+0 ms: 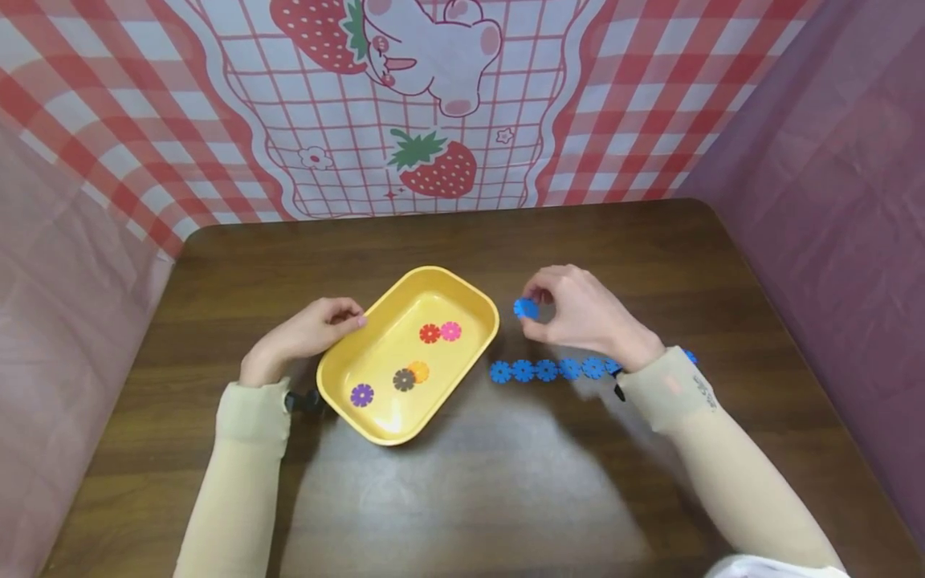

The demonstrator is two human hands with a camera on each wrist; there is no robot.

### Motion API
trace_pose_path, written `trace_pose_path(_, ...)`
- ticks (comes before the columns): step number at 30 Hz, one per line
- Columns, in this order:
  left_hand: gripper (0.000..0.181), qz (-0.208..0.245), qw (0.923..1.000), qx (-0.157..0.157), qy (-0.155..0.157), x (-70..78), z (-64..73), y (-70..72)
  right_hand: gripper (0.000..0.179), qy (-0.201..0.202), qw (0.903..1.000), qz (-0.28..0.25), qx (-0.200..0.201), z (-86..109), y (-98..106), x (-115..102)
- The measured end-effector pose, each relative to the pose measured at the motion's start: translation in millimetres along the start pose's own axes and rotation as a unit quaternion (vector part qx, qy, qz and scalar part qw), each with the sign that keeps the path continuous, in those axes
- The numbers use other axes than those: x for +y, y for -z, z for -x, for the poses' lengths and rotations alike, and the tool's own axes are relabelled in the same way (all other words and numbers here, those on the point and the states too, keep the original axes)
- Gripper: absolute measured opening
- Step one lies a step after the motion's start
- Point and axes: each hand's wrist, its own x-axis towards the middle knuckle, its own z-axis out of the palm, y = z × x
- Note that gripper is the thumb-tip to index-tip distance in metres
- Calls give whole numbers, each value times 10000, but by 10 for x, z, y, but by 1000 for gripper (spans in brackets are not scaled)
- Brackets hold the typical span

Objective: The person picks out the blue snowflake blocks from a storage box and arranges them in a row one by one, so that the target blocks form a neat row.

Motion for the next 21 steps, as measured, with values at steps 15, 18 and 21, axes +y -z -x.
trace_pose_path(15, 27, 282, 9994, -49, 174, -10, 21, -6, 28, -833, 9941, 467, 521, 655, 347, 574)
trace_pose_path(18, 28, 253, 9996, -55, 143, -13, 12, -13, 27, -980, 9915, 587, 624, 800, 398, 714)
trace_pose_path(21, 28, 192, 9997, -65, 109, -14, 8, -10, 28, -1137, 9892, 625, 675, 949, 424, 853)
